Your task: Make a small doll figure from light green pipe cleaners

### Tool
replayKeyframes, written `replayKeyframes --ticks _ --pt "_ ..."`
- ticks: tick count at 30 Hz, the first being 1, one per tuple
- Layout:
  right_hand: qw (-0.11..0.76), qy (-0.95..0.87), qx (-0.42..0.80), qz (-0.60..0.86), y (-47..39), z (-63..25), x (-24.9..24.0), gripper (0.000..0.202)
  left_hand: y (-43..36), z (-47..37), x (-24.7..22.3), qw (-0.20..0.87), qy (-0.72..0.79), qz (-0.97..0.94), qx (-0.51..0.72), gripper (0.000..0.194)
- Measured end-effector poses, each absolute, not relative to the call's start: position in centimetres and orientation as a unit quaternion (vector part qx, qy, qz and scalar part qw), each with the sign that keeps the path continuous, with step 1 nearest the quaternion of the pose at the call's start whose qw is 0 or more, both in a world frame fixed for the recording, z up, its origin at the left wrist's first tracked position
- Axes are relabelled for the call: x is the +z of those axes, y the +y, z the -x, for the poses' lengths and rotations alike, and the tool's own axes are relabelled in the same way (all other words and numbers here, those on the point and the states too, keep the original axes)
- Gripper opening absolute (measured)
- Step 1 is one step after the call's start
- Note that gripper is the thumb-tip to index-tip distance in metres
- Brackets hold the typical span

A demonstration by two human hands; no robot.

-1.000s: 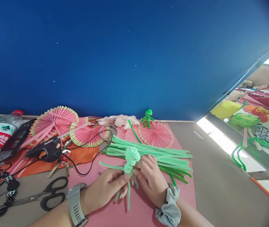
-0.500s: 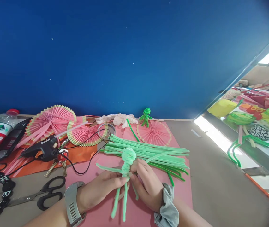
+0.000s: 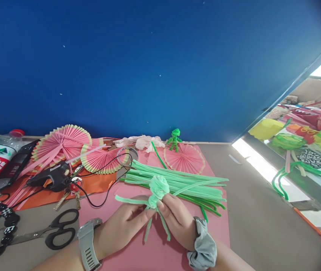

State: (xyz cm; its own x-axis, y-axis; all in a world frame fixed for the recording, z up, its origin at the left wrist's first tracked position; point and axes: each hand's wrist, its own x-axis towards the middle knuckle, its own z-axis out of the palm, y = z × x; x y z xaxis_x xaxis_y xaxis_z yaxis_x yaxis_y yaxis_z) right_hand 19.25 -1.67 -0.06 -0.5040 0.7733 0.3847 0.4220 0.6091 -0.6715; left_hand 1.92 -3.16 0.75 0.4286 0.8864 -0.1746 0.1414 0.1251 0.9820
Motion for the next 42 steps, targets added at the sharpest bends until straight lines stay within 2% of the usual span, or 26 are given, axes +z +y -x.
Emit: replayKeyframes --ticks 2,7,10,15,24,30,35,42 --pt "0.357 -0.823 0.268 0.352 -1.7 -19.3 0.0 0.023 -2.9 -1.7 0.4 0.631 0.438 -0.571 0.290 0.027" --pt "0.384 -0.823 0.265 0.325 -1.7 -19.4 -0.2 0.010 -2.4 -1.1 0.0 0.765 0.377 -0.438 0.284 0.028" --pt "0.391 -0.828 0.241 0.322 -1.7 -19.4 -0.4 0.010 -2.3 -1.1 0.4 0.790 0.362 -0.405 0.284 0.029" --pt "0.394 -0.811 0.237 0.361 -1.7 -19.2 -0.5 0.016 -2.2 -1.5 0.3 0.731 0.389 -0.494 0.266 0.037" --pt "0.386 -0.789 0.161 0.449 -2.1 -19.2 -0.8 0.008 -2.2 -1.5 0.7 0.652 0.458 -0.525 0.300 0.033" --pt "0.386 -0.787 0.122 0.466 -2.2 -19.2 -0.7 0.008 -2.1 -1.5 1.2 0.620 0.449 -0.558 0.321 0.033" --pt "0.379 -0.779 0.135 0.480 -2.0 -19.3 -1.0 0.009 -2.1 -1.4 0.9 0.568 0.487 -0.579 0.325 0.030" --pt "0.353 -0.788 0.162 0.478 -1.9 -19.2 -0.9 0.008 -2.3 -1.2 1.7 0.468 0.465 -0.674 0.332 0.025"
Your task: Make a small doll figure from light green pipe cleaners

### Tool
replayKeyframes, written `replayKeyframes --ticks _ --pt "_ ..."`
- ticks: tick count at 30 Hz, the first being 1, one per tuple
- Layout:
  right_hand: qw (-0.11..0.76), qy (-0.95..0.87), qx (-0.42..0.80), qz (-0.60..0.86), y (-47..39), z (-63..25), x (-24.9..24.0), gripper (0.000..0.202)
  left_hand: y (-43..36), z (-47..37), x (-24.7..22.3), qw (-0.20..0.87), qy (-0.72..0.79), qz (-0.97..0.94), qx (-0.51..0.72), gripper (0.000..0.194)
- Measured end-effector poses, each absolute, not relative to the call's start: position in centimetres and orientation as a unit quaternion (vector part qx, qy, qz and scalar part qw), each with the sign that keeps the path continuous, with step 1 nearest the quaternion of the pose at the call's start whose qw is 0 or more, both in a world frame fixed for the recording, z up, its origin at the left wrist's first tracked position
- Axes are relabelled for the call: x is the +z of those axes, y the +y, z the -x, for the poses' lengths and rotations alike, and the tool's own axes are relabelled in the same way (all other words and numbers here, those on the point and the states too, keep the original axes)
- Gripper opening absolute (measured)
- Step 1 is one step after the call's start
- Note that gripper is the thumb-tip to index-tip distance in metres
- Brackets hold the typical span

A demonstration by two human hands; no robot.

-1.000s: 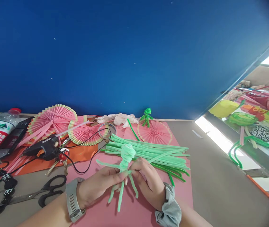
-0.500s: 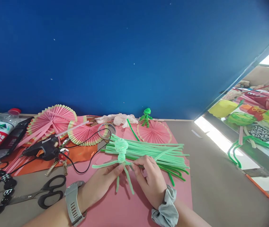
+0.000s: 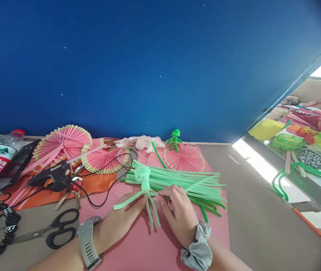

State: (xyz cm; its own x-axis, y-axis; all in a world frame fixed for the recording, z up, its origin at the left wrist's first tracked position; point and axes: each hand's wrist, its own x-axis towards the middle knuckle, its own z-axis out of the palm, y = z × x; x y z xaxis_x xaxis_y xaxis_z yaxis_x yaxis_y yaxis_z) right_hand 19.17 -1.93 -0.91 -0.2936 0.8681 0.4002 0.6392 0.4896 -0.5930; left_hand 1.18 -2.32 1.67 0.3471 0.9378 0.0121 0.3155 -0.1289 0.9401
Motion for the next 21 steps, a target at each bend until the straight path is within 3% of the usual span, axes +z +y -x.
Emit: replayKeyframes --ticks 6,11,21 --pt "0.342 -0.765 0.230 0.496 -1.8 -19.1 -1.0 0.008 -2.6 -1.0 0.6 0.474 0.485 -0.657 0.329 0.026" --pt "0.319 -0.774 0.218 0.501 -1.9 -19.0 -1.0 0.006 -2.7 -1.3 0.4 0.541 0.483 -0.610 0.320 0.031" --pt "0.273 -0.824 0.186 0.460 -2.1 -18.8 -0.9 0.010 -2.7 -1.5 0.4 0.534 0.468 -0.627 0.321 0.033"
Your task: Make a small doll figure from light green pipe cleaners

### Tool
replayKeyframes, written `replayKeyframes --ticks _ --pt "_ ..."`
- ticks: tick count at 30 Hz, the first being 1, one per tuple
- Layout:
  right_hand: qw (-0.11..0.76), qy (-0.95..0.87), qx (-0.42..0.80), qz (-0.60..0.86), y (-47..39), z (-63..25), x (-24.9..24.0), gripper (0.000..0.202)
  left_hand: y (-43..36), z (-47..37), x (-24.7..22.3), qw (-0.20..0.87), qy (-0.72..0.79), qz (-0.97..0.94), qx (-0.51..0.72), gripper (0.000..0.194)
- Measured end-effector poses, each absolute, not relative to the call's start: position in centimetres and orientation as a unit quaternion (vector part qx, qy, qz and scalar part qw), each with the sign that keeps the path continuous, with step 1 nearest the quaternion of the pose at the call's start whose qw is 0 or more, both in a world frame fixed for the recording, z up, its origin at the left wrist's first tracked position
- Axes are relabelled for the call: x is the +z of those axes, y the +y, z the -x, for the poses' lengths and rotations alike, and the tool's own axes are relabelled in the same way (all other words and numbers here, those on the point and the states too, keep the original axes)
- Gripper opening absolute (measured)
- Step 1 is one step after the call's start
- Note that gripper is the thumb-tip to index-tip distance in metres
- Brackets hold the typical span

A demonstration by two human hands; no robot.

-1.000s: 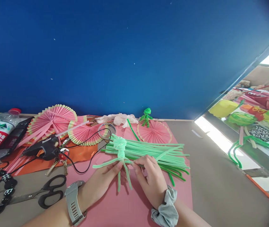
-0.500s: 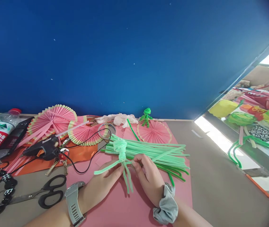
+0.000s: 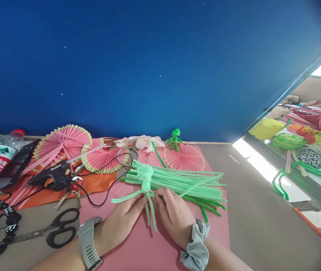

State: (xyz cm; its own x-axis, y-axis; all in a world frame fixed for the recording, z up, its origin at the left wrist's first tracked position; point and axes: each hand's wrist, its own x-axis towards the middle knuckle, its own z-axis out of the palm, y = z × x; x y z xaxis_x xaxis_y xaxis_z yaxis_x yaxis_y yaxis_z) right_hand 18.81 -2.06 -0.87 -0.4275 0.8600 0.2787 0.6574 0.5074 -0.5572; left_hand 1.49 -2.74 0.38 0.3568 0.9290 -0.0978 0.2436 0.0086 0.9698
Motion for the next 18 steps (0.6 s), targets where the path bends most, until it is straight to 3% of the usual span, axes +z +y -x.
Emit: replayKeyframes --ticks 9,18 --pt "0.379 -0.765 0.171 0.492 -2.23 -19.35 -1.21 0.009 -2.18 -1.62 0.72 0.535 0.436 -0.630 0.356 0.030" --pt "0.359 -0.794 0.151 0.466 -2.39 -19.12 -0.92 0.009 -2.21 -1.85 0.78 0.609 0.396 -0.581 0.367 0.034"
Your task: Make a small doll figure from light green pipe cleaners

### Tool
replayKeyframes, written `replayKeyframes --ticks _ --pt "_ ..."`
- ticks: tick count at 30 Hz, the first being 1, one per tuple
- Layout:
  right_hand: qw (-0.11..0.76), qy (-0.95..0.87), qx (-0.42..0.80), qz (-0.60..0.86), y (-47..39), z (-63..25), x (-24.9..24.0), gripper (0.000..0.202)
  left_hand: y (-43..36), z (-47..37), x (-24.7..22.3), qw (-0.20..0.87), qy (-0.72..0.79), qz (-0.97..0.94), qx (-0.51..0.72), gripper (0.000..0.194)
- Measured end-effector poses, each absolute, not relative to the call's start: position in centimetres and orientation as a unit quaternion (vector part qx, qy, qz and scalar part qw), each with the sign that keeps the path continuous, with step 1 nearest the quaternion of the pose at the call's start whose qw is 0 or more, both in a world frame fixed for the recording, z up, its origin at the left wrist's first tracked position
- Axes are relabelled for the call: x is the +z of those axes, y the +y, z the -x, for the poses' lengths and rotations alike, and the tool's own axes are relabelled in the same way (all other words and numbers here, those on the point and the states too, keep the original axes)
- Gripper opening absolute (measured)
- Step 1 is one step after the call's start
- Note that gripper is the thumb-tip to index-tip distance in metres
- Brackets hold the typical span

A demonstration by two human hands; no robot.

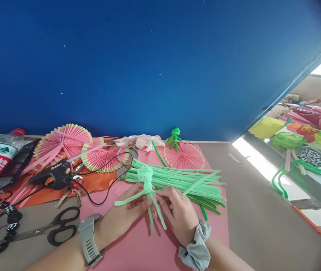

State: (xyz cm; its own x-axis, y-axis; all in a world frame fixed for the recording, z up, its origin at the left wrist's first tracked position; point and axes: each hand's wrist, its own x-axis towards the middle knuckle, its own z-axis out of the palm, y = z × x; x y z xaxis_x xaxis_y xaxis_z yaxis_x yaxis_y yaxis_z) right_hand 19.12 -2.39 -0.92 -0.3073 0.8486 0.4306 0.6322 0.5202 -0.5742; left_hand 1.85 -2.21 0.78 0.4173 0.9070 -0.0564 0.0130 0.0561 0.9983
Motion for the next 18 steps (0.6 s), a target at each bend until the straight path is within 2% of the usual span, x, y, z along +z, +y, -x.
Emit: replayKeyframes --ticks 4,11,18 --pt "0.341 -0.803 0.141 0.469 -2.35 -19.10 -1.01 0.005 -2.27 -1.61 1.04 0.611 0.417 -0.570 0.357 0.030" --pt "0.315 -0.817 0.142 0.462 -2.37 -18.86 -0.85 0.011 -2.20 -1.78 1.02 0.576 0.418 -0.595 0.373 0.031" --pt "0.353 -0.815 0.150 0.434 -2.57 -18.79 -0.58 0.010 -1.99 -1.75 1.17 0.585 0.422 -0.580 0.379 0.030"
